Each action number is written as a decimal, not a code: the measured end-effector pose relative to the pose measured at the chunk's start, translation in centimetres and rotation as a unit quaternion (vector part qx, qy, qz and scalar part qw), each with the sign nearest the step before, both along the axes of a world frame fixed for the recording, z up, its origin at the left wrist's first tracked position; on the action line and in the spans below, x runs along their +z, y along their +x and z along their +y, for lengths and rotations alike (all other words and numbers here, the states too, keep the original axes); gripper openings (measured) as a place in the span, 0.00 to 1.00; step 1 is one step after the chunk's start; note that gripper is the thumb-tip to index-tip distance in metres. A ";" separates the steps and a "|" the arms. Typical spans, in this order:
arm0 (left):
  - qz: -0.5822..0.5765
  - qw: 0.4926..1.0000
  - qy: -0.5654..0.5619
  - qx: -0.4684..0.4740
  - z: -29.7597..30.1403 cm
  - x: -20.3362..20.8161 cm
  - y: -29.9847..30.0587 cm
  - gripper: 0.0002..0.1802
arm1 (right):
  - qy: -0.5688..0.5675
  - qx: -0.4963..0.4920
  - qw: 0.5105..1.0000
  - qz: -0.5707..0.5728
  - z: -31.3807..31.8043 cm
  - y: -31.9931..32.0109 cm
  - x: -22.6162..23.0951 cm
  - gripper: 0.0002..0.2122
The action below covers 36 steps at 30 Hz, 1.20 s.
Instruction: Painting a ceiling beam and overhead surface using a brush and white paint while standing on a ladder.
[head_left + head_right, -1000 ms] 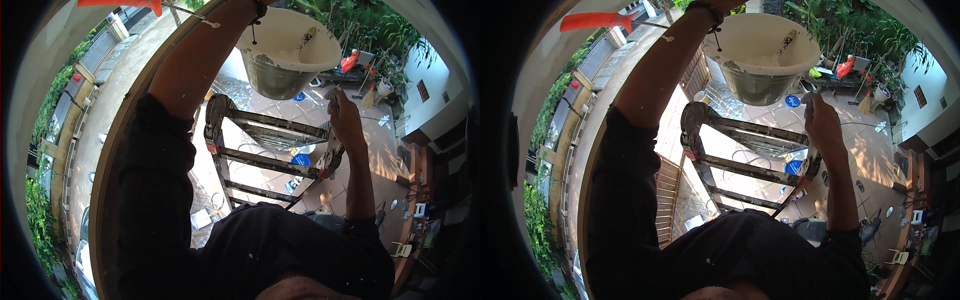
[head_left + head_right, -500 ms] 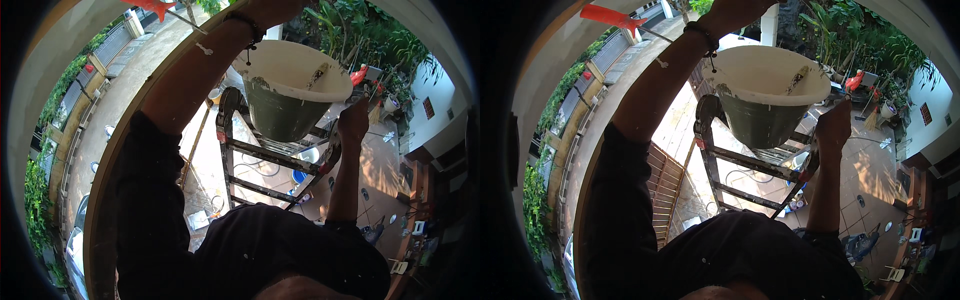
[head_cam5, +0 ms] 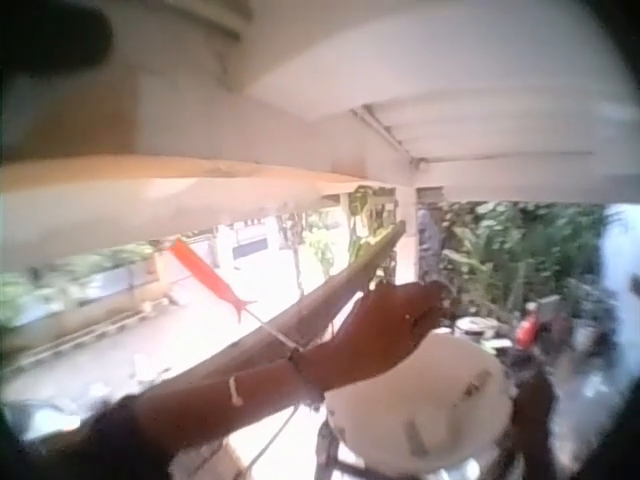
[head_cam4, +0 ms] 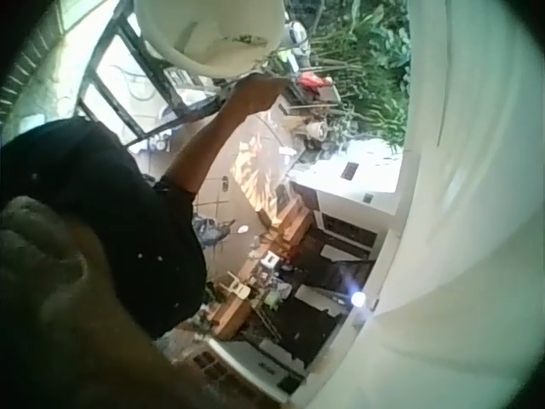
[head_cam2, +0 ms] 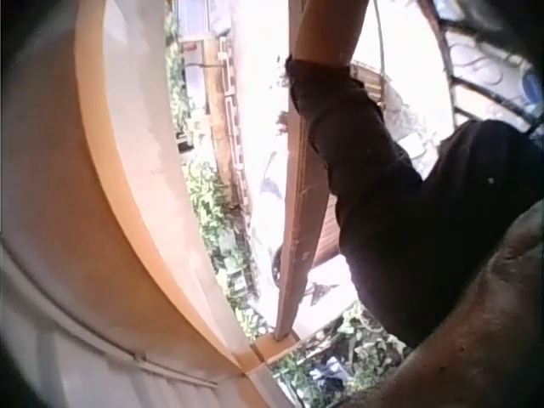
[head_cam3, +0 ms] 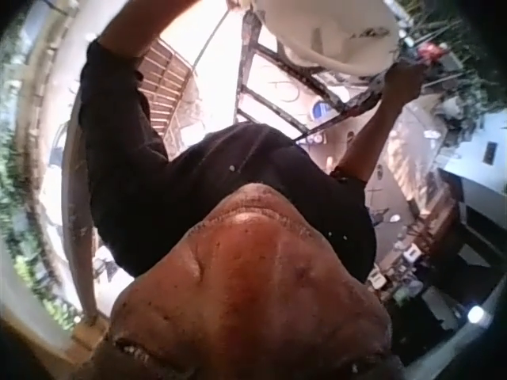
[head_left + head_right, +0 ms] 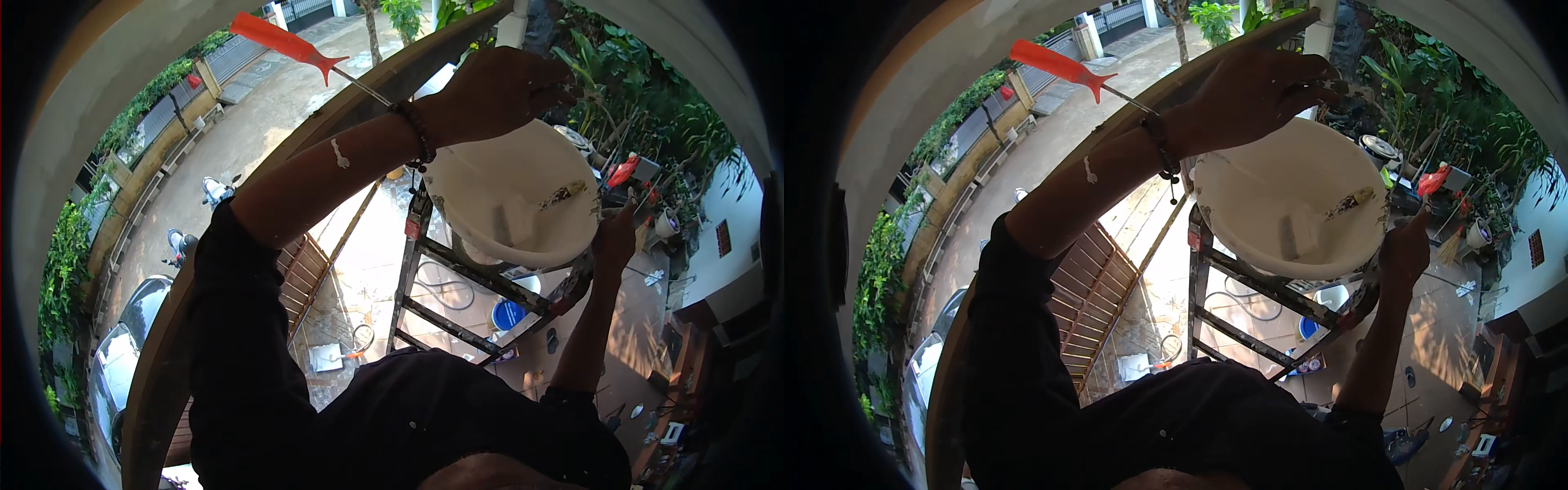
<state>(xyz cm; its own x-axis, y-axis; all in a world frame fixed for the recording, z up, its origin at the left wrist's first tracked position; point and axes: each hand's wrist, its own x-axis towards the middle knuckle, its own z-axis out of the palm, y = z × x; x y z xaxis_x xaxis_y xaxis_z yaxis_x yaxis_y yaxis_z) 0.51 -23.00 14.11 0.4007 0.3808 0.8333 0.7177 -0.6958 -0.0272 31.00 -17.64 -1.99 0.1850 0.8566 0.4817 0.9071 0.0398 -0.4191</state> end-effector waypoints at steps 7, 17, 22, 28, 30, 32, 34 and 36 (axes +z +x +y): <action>0.049 0.991 -0.122 -0.005 -6.5 -2.5 0.0 0.16 | -0.001 0.006 1.000 -0.010 -0.5 0.2 0.2 0.27; 0.154 0.963 -0.217 -0.036 -11.9 -8.9 0.8 0.16 | 0.020 0.042 0.998 -0.041 0.5 0.6 -0.7 0.23; 0.088 0.966 -0.239 0.042 -12.3 -9.2 2.2 0.17 | 0.150 0.056 0.986 -0.048 1.1 0.7 0.6 0.21; 0.001 0.986 -0.135 0.095 -13.5 -12.0 3.4 0.20 | 0.167 0.395 0.897 -0.105 0.3 -3.1 12.2 0.13; -0.004 0.985 -0.140 0.101 -13.6 -12.1 3.7 0.21 | 0.118 0.463 0.856 -0.199 2.6 -5.4 11.7 0.13; -0.037 0.987 -0.113 0.105 -13.6 -12.8 4.0 0.24 | 0.014 0.512 0.778 -0.364 3.8 -7.1 10.5 0.14; -0.045 0.991 -0.087 0.095 -13.5 -13.3 4.5 0.24 | -0.037 0.480 0.761 -0.434 4.1 -7.5 9.7 0.15; -0.065 0.991 -0.070 0.099 -13.3 -14.3 4.6 0.25 | -0.104 0.416 0.665 -0.611 4.0 -8.3 9.2 0.17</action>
